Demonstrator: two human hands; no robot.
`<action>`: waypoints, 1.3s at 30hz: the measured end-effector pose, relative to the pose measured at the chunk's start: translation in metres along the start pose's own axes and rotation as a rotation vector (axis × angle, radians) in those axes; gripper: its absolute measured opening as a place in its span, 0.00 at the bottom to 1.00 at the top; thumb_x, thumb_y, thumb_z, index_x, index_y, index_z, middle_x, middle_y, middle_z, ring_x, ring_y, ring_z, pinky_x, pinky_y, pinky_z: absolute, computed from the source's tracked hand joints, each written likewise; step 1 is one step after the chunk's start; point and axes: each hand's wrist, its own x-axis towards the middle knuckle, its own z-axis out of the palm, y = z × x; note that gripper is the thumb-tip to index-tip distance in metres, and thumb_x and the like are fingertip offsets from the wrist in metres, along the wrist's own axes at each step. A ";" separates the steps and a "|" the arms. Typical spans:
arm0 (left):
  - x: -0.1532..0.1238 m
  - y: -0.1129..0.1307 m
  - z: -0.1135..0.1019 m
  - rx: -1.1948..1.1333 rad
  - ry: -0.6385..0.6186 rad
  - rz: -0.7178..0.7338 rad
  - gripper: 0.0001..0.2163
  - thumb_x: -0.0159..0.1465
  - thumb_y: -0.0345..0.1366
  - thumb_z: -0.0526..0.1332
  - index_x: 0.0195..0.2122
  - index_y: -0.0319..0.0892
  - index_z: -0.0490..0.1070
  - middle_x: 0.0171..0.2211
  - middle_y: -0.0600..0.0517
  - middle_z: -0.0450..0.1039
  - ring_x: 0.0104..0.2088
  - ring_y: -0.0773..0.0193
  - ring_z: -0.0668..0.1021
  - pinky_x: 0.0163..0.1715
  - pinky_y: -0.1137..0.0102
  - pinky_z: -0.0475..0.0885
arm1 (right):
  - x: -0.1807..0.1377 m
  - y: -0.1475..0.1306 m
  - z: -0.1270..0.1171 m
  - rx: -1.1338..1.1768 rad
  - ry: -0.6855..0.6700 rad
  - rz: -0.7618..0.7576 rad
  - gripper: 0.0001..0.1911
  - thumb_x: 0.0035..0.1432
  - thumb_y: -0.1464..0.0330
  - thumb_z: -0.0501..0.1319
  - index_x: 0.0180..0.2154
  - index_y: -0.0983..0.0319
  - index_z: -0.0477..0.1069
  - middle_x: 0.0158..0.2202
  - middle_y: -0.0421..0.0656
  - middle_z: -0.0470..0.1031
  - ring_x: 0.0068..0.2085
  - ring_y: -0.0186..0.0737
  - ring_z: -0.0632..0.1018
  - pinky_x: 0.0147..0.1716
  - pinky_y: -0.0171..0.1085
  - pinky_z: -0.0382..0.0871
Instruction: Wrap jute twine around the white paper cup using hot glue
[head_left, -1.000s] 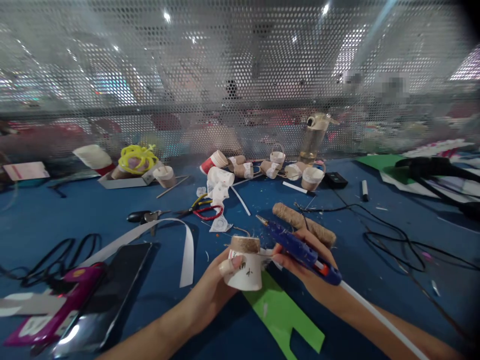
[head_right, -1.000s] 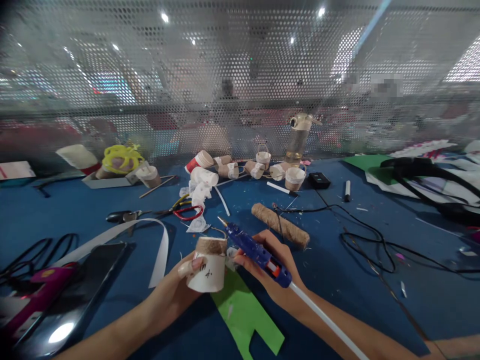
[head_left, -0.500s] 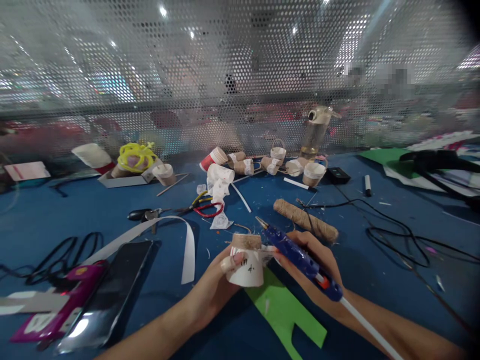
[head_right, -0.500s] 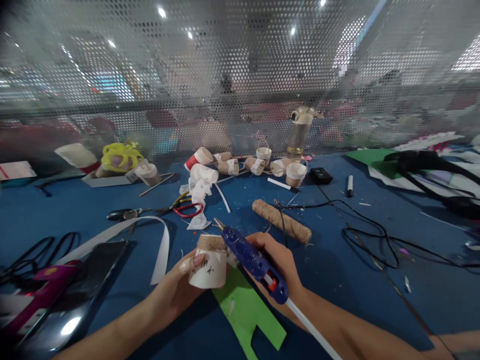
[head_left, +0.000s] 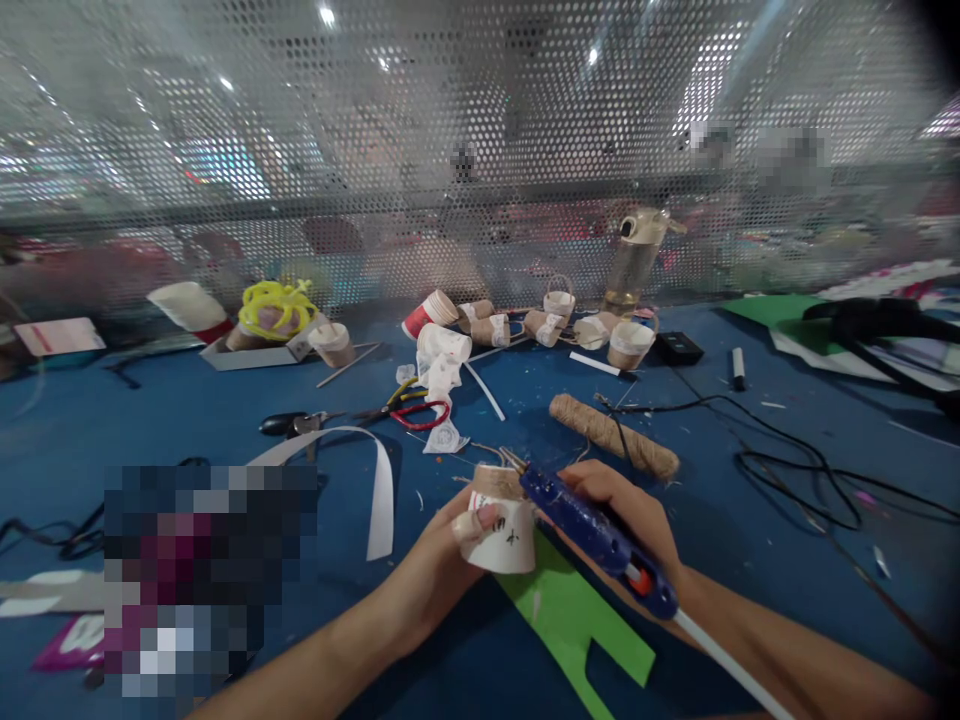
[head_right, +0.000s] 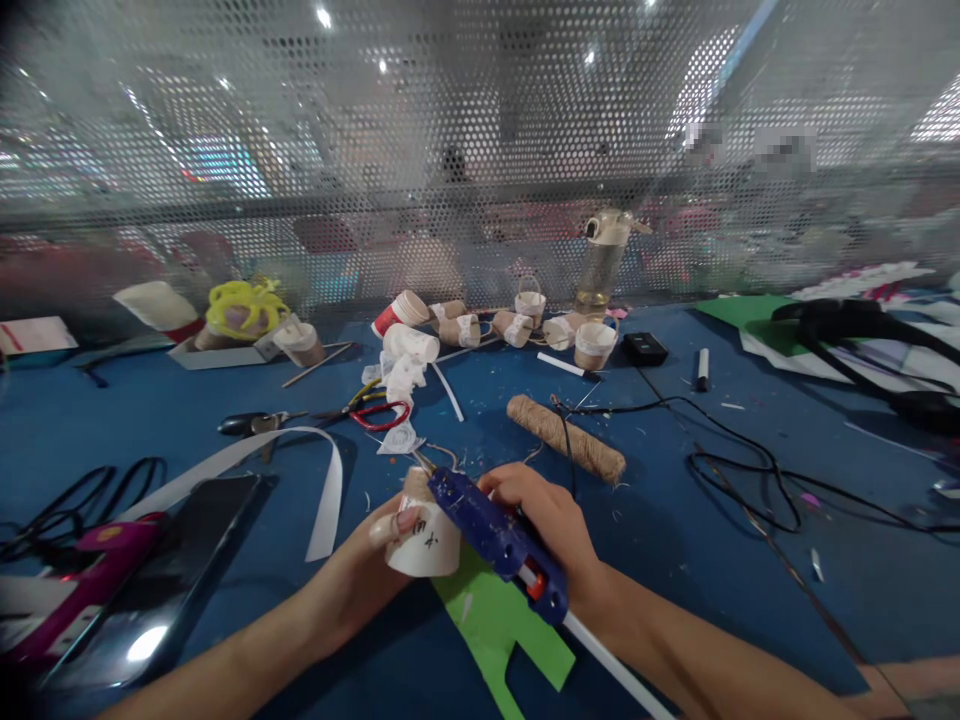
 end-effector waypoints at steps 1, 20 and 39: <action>0.000 -0.001 0.000 0.001 -0.004 -0.005 0.23 0.56 0.48 0.80 0.47 0.41 0.85 0.39 0.47 0.84 0.40 0.58 0.80 0.43 0.67 0.74 | 0.000 0.001 0.000 0.001 -0.005 -0.025 0.07 0.68 0.70 0.65 0.37 0.53 0.70 0.39 0.42 0.85 0.38 0.45 0.86 0.39 0.40 0.79; 0.002 -0.003 -0.002 0.019 -0.041 -0.012 0.28 0.56 0.51 0.79 0.52 0.41 0.83 0.44 0.44 0.84 0.41 0.56 0.80 0.43 0.66 0.74 | 0.000 0.000 -0.006 0.060 -0.022 -0.036 0.04 0.66 0.63 0.69 0.41 0.51 0.75 0.40 0.39 0.89 0.37 0.44 0.88 0.38 0.37 0.81; -0.003 -0.001 0.000 0.076 0.033 0.041 0.30 0.53 0.47 0.83 0.57 0.47 0.84 0.50 0.45 0.87 0.48 0.52 0.85 0.45 0.69 0.75 | 0.015 -0.018 0.004 0.479 -0.071 0.785 0.08 0.56 0.61 0.75 0.32 0.56 0.79 0.31 0.37 0.80 0.36 0.39 0.79 0.44 0.41 0.76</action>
